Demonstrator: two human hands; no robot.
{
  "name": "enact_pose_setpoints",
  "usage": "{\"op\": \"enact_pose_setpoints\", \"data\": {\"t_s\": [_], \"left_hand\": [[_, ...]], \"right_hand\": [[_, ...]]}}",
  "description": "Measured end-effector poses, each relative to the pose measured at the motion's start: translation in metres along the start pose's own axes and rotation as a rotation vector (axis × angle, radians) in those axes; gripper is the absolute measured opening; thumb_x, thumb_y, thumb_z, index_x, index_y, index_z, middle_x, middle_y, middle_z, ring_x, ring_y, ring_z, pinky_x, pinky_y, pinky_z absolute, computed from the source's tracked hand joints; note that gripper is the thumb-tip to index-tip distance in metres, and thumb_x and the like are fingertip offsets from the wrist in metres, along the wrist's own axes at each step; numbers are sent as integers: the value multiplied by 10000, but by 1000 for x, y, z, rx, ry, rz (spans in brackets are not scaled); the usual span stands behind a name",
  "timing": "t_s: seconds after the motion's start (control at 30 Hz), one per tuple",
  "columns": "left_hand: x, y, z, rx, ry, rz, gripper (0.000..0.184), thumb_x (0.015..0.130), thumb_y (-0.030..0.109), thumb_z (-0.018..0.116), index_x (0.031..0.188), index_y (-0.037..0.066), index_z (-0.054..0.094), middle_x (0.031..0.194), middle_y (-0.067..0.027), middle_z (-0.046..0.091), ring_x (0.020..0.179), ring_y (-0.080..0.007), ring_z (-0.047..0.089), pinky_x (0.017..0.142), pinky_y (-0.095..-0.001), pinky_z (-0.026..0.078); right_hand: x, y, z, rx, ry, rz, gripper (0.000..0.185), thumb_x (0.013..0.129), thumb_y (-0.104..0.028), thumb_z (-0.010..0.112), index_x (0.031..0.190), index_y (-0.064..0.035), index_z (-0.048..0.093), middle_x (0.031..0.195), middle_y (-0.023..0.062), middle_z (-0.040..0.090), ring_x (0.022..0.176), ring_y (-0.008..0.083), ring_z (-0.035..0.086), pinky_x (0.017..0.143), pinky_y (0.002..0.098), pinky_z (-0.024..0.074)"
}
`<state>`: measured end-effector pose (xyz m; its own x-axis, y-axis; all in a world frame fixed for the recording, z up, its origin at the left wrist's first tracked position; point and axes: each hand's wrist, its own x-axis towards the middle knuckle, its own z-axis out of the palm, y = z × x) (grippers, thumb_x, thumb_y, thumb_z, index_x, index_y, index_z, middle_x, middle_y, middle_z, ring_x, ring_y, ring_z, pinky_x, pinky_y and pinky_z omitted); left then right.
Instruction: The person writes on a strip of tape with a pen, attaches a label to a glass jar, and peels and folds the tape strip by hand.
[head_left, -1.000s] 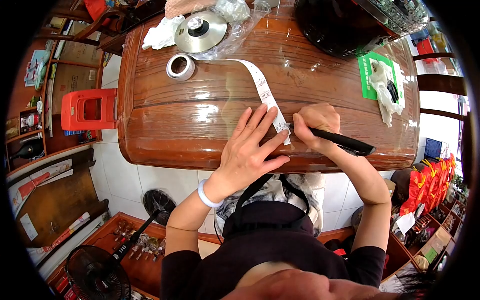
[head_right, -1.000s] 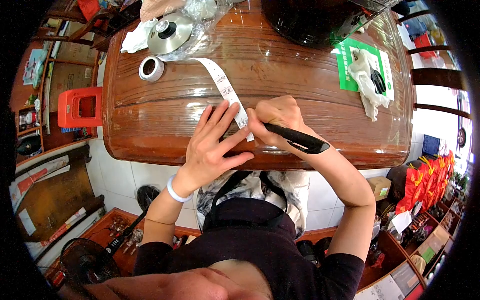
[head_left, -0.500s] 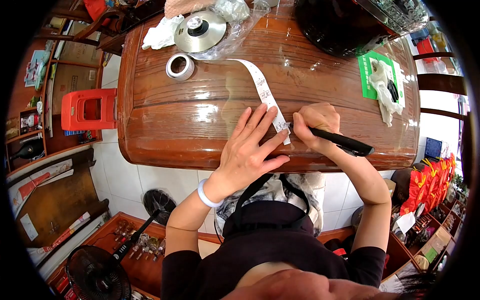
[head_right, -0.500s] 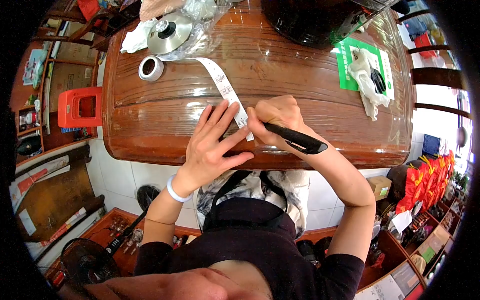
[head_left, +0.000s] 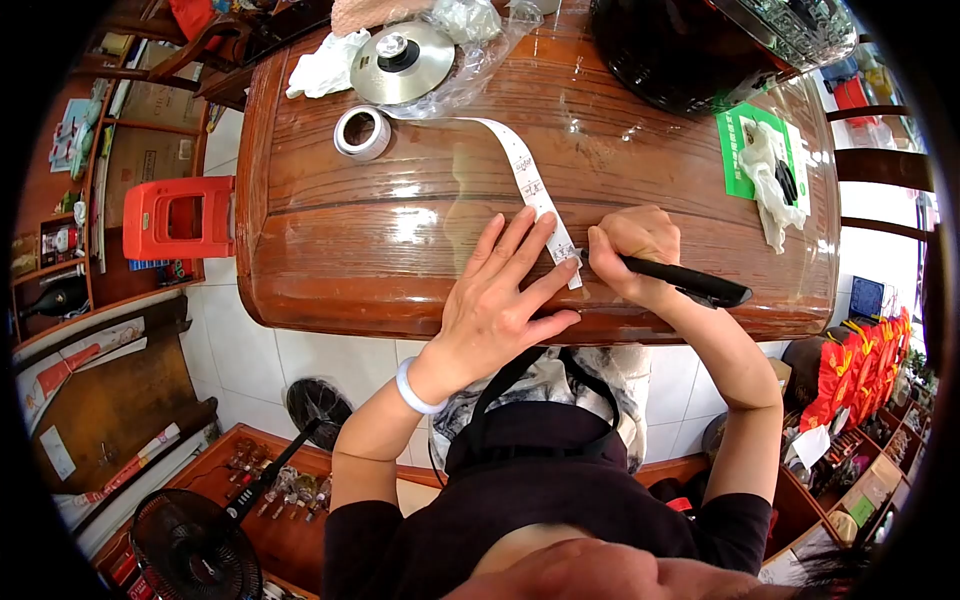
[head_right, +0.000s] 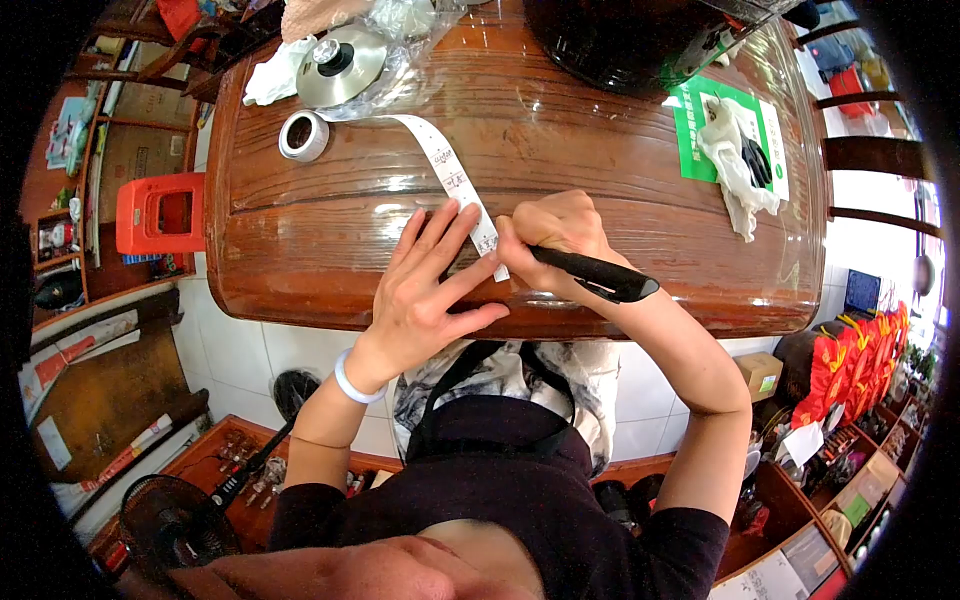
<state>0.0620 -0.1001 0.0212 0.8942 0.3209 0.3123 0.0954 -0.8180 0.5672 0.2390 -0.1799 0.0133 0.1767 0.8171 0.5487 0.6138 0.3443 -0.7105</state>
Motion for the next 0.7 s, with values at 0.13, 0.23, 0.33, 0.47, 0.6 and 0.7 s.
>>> {"op": "enact_pose_setpoints", "data": {"t_s": [0.13, 0.23, 0.33, 0.47, 0.6, 0.7], "left_hand": [[0, 0, 0, 0, -5, -1, 461, 607, 285, 780, 999, 71, 668, 1295, -200, 475, 1219, -358, 434, 1018, -481, 307], [0, 0, 0, 11, -3, 3, 469, 607, 285, 780, 1011, 75, 666, 1298, -198, 473, 1218, -358, 435, 1016, -481, 309], [0, 0, -1, 19, -5, 4, 469, 608, 285, 780, 1015, 81, 665, 1298, -196, 474, 1217, -357, 436, 1015, -480, 311], [0, 0, 0, 10, 4, 5, 465, 607, 283, 780, 1011, 83, 667, 1294, -196, 477, 1216, -355, 438, 1014, -479, 312], [0, 0, 0, 4, 2, 5, 460, 606, 283, 780, 1003, 80, 668, 1292, -200, 477, 1212, -357, 441, 1012, -480, 314], [0, 0, 0, 6, 0, 5, 459, 606, 285, 780, 1000, 76, 668, 1292, -203, 475, 1212, -359, 440, 1013, -481, 313]], "right_hand": [[0, -1, 0, -29, 3, 3, 311, 717, 83, 577, 543, -49, 356, 457, 61, 424, 349, 223, 411, 371, 329, 296], [1, -1, -1, -17, -4, 12, 320, 717, 84, 576, 542, -50, 343, 453, 63, 411, 345, 220, 396, 373, 329, 286], [2, -2, -3, -21, 4, 0, 327, 716, 84, 578, 541, -51, 337, 454, 61, 409, 345, 218, 388, 374, 329, 281], [0, 0, -1, 27, 6, 29, 318, 719, 37, 606, 534, -60, 366, 443, 67, 405, 348, 234, 410, 368, 341, 307], [-1, 0, 0, 22, -7, 44, 307, 719, -9, 632, 527, -63, 400, 437, 79, 401, 358, 256, 439, 369, 356, 339], [1, -1, -1, 16, -22, 12, 327, 723, 82, 579, 539, -53, 345, 459, 57, 423, 351, 220, 402, 377, 333, 281]]}}
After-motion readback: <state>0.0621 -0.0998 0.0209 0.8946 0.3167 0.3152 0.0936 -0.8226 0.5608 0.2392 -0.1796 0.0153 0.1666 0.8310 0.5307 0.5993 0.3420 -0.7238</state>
